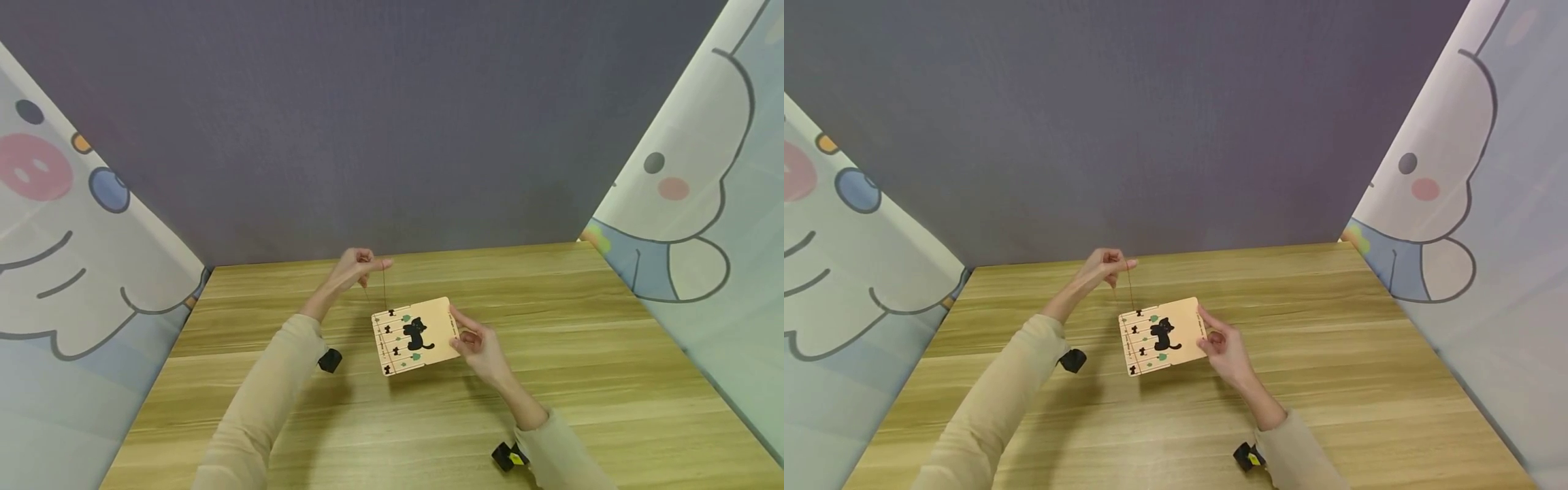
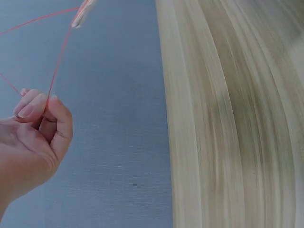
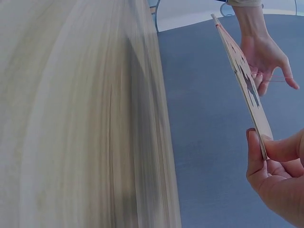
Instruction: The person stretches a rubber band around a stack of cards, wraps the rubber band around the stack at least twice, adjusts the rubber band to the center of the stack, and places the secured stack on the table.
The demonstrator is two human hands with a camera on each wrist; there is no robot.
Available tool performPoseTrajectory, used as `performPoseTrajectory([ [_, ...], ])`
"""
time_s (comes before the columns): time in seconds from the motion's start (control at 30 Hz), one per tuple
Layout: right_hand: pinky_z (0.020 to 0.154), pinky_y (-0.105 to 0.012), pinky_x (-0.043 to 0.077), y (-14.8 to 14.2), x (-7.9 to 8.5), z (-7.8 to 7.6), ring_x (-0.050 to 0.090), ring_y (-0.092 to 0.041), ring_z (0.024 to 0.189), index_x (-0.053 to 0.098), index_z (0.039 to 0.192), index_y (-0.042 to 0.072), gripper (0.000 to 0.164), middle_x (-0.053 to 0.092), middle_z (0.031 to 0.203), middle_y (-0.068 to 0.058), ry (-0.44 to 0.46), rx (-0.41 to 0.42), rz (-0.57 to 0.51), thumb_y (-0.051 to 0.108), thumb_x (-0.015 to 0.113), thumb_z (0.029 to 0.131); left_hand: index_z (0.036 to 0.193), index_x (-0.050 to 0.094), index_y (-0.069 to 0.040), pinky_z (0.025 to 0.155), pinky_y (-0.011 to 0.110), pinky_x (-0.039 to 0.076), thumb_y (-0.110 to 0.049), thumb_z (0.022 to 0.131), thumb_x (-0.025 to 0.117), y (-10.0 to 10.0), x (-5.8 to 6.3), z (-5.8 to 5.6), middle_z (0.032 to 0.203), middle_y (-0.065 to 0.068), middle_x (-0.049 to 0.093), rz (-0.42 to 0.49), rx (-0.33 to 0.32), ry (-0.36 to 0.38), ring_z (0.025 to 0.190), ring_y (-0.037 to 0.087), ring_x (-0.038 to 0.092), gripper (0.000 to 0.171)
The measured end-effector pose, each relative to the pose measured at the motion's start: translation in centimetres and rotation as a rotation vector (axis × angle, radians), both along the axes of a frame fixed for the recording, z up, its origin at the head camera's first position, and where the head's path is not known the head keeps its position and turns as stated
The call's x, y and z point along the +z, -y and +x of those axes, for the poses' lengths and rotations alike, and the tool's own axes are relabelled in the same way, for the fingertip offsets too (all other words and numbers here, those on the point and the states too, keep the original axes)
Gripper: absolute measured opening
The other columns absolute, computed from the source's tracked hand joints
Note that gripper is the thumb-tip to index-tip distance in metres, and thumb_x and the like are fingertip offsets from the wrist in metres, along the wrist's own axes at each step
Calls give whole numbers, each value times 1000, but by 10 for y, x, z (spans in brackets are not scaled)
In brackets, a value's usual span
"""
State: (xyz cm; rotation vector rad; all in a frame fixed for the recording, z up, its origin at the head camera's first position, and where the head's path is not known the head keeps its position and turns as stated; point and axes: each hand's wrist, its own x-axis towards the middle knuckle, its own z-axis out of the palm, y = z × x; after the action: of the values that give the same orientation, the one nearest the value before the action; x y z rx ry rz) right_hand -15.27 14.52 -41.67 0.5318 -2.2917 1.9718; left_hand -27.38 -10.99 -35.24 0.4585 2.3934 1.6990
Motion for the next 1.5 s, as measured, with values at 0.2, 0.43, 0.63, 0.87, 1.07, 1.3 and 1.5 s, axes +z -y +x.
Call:
performPoseTrajectory([
  [0.2,50,-14,39,4,11,5,43,-11,61,38,124,-16,52,45,101,-30,19,-23,-1,-25,51,74,70,45,-6,43,24,34,-26,86,57,4,10,2,51,2,30,38,-88,93,45,14,29,28],
  [0.43,48,-11,36,5,10,4,42,-8,59,37,124,-16,52,46,100,-31,28,-28,-11,-25,51,74,50,43,-5,39,24,34,-34,83,60,9,5,-3,43,4,42,-24,-72,53,42,19,42,47],
  [0.63,47,-11,36,3,8,4,43,-9,59,38,124,-16,53,47,99,-31,8,-35,0,-26,51,73,40,32,-11,36,25,25,-31,89,53,8,14,3,35,-2,27,-17,-100,73,32,13,25,57],
  [0.87,47,-12,38,3,9,4,44,-10,59,38,124,-15,53,47,99,-30,14,-48,12,-25,51,74,65,57,2,44,26,43,-32,88,54,-1,19,7,52,6,51,179,-35,194,46,16,50,41],
  [1.07,47,-12,37,3,8,5,43,-9,58,38,124,-16,53,47,99,-30,1,-48,21,-26,51,73,106,51,11,55,31,50,-28,91,49,-6,14,0,56,6,51,355,-30,319,51,16,54,42],
  [1.3,46,-13,38,-3,-10,-4,44,-8,58,38,126,-12,55,48,100,-28,-2,-33,13,-23,54,74,79,50,-4,54,28,45,-22,93,44,-11,18,0,52,1,45,411,-32,398,49,13,46,24],
  [1.5,46,-12,37,-3,-9,-3,43,-9,58,38,125,-13,55,48,100,-29,-22,-30,15,-24,53,74,71,41,-9,54,29,39,-22,95,36,-9,20,0,51,1,36,364,-44,458,48,16,41,27],
])
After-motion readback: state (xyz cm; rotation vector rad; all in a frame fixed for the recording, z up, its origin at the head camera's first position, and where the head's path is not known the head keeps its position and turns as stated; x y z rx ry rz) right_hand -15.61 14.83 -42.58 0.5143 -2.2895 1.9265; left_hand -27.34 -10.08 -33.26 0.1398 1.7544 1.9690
